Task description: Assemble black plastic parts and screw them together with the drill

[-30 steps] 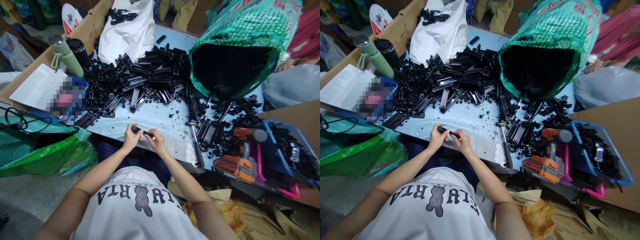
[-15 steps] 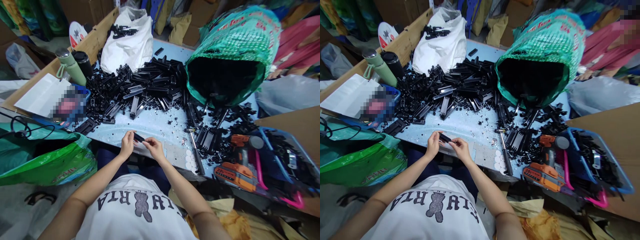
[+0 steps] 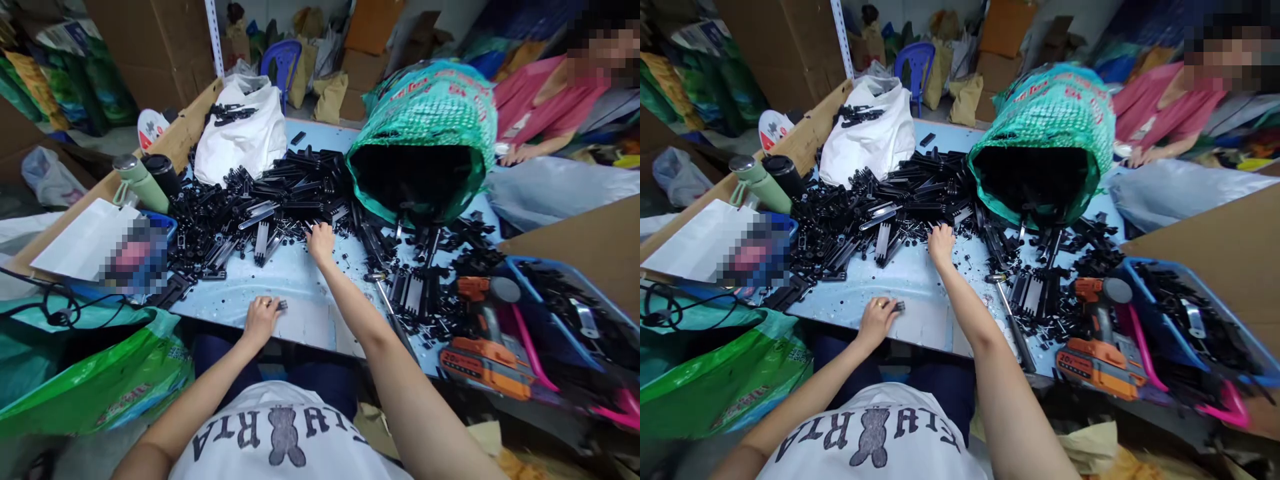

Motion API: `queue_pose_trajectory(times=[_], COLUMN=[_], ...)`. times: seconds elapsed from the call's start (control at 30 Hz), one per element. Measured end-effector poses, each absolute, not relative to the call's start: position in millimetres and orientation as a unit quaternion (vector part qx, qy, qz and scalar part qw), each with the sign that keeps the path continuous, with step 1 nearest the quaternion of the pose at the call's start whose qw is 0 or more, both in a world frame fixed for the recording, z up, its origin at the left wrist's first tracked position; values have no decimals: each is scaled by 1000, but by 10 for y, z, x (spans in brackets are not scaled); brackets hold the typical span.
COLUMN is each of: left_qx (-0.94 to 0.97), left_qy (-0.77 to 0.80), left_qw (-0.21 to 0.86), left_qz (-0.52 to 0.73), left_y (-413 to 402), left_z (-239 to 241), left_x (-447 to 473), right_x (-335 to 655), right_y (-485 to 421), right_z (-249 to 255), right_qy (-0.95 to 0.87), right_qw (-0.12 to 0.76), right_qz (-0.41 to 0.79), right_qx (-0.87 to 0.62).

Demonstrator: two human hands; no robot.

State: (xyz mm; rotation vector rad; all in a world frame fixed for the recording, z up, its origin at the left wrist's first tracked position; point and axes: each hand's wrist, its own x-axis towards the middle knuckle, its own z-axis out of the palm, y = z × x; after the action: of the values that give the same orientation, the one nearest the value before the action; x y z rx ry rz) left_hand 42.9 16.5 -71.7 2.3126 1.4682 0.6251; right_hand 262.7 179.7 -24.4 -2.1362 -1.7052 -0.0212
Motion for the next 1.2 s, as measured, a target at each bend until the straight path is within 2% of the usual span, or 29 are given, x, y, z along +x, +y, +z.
queue_pose_trajectory(times=[0.07, 0.13, 0.3, 0.4, 0.5, 0.63, 0.77, 0.87, 0.93, 0.97, 1.07, 1.2], left_qx=[847, 868, 888, 883, 854, 772, 755, 774, 756, 741, 704, 667], left_qy=[498, 477, 444, 444, 461, 485, 475, 452, 457, 462, 439, 348], left_qw=[112, 79, 64, 88, 149, 269, 303, 307, 358, 396, 518, 640], left_qz=[150, 115, 96, 122, 187, 310, 335, 320, 303, 284, 207, 160], left_y=[107, 75, 78, 108, 135, 135, 91, 18, -40, -65, -100, -72], left_z=[-766, -792, -826, -865, -846, -635, -345, -187, -107, -71, 20, 77], left_x=[491, 523, 501, 468, 418, 387, 472, 550, 560, 548, 472, 451], right_x=[2754, 2846, 2918, 2897, 2931, 3009, 2841, 2581, 2455, 2425, 2462, 2623], right_y=[1898, 1846, 1624, 1664, 1644, 1214, 542, 169, 11, -49, -197, -391], right_z=[-289, -365, -465, -415, -352, -339, -262, -111, -2, 48, 174, 281], right_qy=[-618, -614, -600, -583, -539, -540, -557, -569, -568, -574, -602, -609], right_qw=[147, 134, 168, 234, 293, 305, 335, 306, 290, 296, 332, 356], right_qz=[-7, 7, 14, 92, 183, 273, 290, 465, 589, 613, 591, 541], right_qx=[-773, -778, -782, -773, -769, -736, -703, -605, -496, -455, -423, -458])
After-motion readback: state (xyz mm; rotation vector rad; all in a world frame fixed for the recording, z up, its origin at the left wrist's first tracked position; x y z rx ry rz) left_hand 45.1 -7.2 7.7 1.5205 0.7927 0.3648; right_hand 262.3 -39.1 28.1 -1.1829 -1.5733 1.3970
